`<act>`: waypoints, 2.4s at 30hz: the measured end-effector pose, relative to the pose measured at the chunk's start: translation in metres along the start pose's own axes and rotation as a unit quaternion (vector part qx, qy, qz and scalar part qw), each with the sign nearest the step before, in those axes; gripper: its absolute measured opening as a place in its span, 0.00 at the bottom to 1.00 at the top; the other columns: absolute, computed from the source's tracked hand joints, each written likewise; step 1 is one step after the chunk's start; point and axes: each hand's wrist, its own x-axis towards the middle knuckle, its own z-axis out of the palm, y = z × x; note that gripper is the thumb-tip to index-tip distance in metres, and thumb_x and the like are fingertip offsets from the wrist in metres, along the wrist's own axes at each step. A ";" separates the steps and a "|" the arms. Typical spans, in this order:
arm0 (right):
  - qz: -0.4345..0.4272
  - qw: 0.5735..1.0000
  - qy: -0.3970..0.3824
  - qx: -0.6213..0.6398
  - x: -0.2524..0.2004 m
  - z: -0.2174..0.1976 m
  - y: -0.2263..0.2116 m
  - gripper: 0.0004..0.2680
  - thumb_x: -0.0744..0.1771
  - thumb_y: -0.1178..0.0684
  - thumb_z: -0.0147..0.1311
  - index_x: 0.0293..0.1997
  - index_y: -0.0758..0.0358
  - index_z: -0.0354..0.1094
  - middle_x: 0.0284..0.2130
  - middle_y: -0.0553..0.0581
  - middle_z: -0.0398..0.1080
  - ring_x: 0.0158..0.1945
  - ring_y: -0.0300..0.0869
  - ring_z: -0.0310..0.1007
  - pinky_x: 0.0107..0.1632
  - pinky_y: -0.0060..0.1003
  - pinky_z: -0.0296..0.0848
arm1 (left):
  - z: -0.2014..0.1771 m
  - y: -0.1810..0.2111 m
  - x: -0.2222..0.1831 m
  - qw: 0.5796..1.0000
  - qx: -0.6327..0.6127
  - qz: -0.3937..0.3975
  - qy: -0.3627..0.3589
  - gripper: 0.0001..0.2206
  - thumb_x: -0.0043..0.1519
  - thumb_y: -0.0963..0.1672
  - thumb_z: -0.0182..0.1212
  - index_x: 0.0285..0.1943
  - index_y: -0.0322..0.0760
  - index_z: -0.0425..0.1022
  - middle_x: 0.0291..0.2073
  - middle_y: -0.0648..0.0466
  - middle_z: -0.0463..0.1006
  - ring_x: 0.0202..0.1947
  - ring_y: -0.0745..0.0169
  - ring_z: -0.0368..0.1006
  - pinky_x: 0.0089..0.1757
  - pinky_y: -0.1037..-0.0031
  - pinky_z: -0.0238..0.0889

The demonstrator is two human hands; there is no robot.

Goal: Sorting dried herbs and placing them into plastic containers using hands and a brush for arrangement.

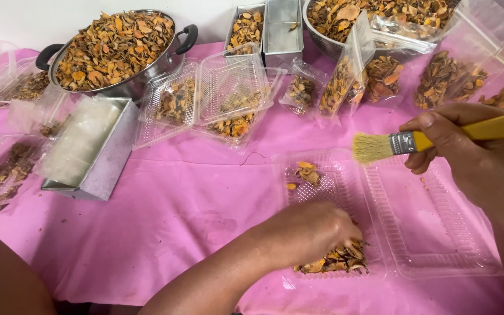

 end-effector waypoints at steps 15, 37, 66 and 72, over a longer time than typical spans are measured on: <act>0.011 0.999 -0.018 -0.038 0.002 -0.001 0.006 0.09 0.73 0.60 0.47 0.45 0.77 0.73 0.22 0.68 0.73 0.22 0.48 0.74 0.29 0.38 0.76 | 0.004 -0.002 -0.005 0.999 -0.043 0.023 -0.018 0.14 0.56 0.32 0.51 0.43 0.31 0.80 0.33 0.47 0.79 0.33 0.49 0.77 0.34 0.64 0.67; -0.345 0.901 -0.177 -0.197 -0.009 -0.010 0.044 0.15 0.67 0.41 0.43 0.35 0.48 0.81 0.37 0.50 0.84 0.41 0.41 0.87 0.37 0.29 0.88 | -0.040 -0.014 -0.003 0.844 -0.427 -0.257 0.197 0.06 0.59 0.39 0.67 0.43 0.36 0.86 0.30 0.52 0.84 0.23 0.70 0.71 0.31 0.79 0.65; -0.122 0.973 -0.070 0.181 0.005 -0.025 0.035 0.09 0.73 0.53 0.50 0.38 0.63 0.74 0.30 0.58 0.77 0.25 0.40 0.75 0.21 0.27 0.74 | -0.027 -0.029 0.001 0.869 -0.433 -0.067 0.230 0.09 0.61 0.36 0.66 0.48 0.34 0.83 0.40 0.49 0.85 0.41 0.67 0.81 0.46 0.81 0.76; 0.005 0.948 -0.123 0.293 0.005 -0.013 0.036 0.11 0.71 0.57 0.50 0.30 0.70 0.73 0.26 0.64 0.77 0.22 0.48 0.77 0.17 0.37 0.78 | -0.031 -0.023 -0.003 0.885 -0.385 -0.066 0.255 0.11 0.60 0.35 0.67 0.48 0.40 0.84 0.39 0.52 0.86 0.38 0.72 0.80 0.39 0.87 0.72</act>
